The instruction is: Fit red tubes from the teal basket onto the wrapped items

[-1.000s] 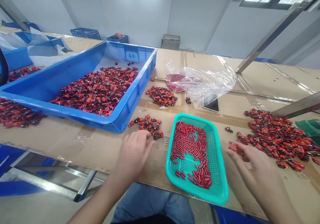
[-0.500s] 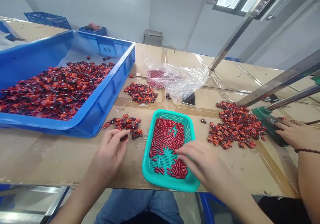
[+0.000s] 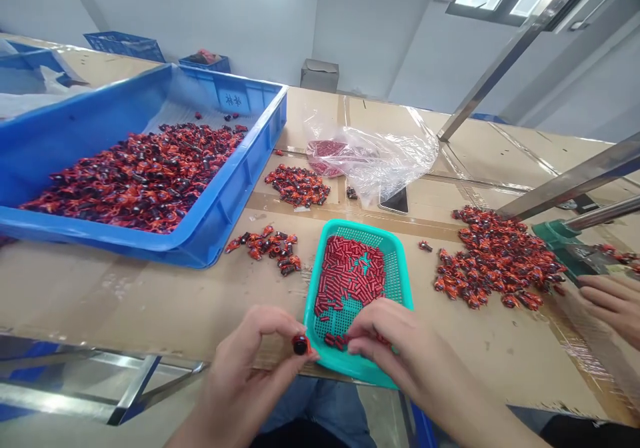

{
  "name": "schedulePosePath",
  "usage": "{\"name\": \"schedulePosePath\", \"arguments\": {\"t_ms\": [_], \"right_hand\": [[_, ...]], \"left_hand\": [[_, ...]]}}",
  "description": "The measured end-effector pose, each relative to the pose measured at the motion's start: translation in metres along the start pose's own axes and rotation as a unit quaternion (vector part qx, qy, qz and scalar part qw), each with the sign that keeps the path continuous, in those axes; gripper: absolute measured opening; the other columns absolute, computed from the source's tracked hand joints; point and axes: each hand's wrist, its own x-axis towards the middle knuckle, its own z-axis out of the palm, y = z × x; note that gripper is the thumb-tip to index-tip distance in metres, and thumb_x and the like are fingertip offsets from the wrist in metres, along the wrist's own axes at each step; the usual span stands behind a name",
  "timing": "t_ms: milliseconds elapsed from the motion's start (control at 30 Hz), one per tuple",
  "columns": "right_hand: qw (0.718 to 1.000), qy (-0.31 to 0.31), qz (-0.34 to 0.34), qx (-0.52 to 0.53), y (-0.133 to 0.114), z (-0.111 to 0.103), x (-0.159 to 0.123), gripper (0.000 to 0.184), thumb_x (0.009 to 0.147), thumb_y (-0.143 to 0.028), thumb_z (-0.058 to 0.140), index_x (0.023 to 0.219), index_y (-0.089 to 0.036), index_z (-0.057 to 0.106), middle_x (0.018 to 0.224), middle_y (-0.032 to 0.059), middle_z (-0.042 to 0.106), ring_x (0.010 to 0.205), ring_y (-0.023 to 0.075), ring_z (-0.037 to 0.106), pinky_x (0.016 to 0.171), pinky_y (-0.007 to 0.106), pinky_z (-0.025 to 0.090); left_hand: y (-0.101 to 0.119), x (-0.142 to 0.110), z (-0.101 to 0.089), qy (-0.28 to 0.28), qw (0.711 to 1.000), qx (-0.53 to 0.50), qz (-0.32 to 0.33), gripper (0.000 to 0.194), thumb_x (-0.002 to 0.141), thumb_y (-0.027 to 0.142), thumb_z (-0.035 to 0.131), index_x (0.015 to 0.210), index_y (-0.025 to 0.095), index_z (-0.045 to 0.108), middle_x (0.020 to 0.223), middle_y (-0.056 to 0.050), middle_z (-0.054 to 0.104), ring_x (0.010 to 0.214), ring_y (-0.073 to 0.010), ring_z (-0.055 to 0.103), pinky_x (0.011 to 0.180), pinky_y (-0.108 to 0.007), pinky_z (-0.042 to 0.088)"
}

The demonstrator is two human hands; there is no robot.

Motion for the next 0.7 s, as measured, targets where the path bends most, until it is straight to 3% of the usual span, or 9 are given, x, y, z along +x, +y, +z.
{"name": "schedulePosePath", "arguments": {"t_ms": [67,167,367,467,533,600,700], "right_hand": [[0.992,0.078,-0.057,0.079,-0.016,0.0,0.0,0.011,0.105,-0.029,0.063,0.098,-0.021,0.064,0.087,0.0008,0.071,0.08,0.0143,0.068,0.069,0.025,0.057],[0.975,0.156,-0.138,0.072,-0.031,0.007,0.001,0.012,0.104,-0.03,0.063,0.101,-0.019,0.064,0.084,0.0029,0.072,0.079,0.0153,0.068,0.072,0.027,0.059],[0.971,0.168,-0.17,0.025,-0.036,0.024,0.005,0.012,0.107,-0.024,0.057,0.098,-0.019,0.062,0.079,0.0045,0.072,0.075,0.0183,0.068,0.069,0.031,0.059],[0.976,0.177,-0.121,0.036,-0.035,0.024,0.005,0.017,0.105,-0.032,0.062,0.092,-0.021,0.058,0.078,0.0021,0.069,0.072,0.0167,0.066,0.065,0.028,0.057],[0.982,0.153,-0.075,0.076,-0.035,0.021,0.006,0.028,0.101,-0.049,0.065,0.098,-0.022,0.061,0.084,0.0024,0.07,0.073,0.0161,0.067,0.065,0.026,0.057],[0.987,0.083,-0.057,0.126,-0.035,0.017,0.005,0.042,0.099,-0.062,0.059,0.108,-0.022,0.064,0.088,0.0034,0.073,0.077,0.0163,0.068,0.067,0.025,0.057],[0.982,0.011,-0.071,0.174,-0.037,0.016,0.003,0.048,0.102,-0.065,0.047,0.101,-0.022,0.067,0.084,0.0043,0.073,0.077,0.0169,0.067,0.069,0.026,0.056]], "left_hand": [[0.004,-0.001,0.001,-0.01,0.999,0.042,0.034,0.021,0.092,0.009,0.071,0.106,0.023,0.063,0.088,0.001,0.072,0.08,-0.0142,0.072,0.071,-0.021,0.061],[0.01,0.0,0.004,-0.022,0.991,0.086,0.098,0.021,0.093,0.003,0.064,0.105,0.02,0.063,0.081,0.0,0.072,0.072,-0.0133,0.068,0.067,-0.023,0.057],[0.021,0.0,0.011,-0.015,0.984,0.089,0.152,0.021,0.092,-0.002,0.061,0.097,0.018,0.059,0.077,0.001,0.071,0.067,-0.0119,0.067,0.069,-0.027,0.054],[0.027,-0.002,0.009,-0.022,0.981,0.109,0.16,0.022,0.094,-0.001,0.06,0.088,0.02,0.056,0.076,0.0,0.074,0.066,-0.0118,0.069,0.068,-0.027,0.055],[0.028,-0.007,0.008,-0.038,0.977,0.128,0.163,0.023,0.096,0.0,0.06,0.086,0.02,0.057,0.08,-0.001,0.078,0.066,-0.0119,0.072,0.07,-0.028,0.057],[0.025,-0.017,0.009,-0.035,0.974,0.142,0.172,0.018,0.099,0.003,0.058,0.095,0.02,0.064,0.081,-0.002,0.081,0.063,-0.0128,0.075,0.069,-0.028,0.059],[0.013,-0.032,0.018,-0.002,0.968,0.159,0.193,0.017,0.102,0.017,0.062,0.116,0.025,0.068,0.081,0.001,0.083,0.06,-0.0155,0.076,0.065,-0.029,0.061]]}}
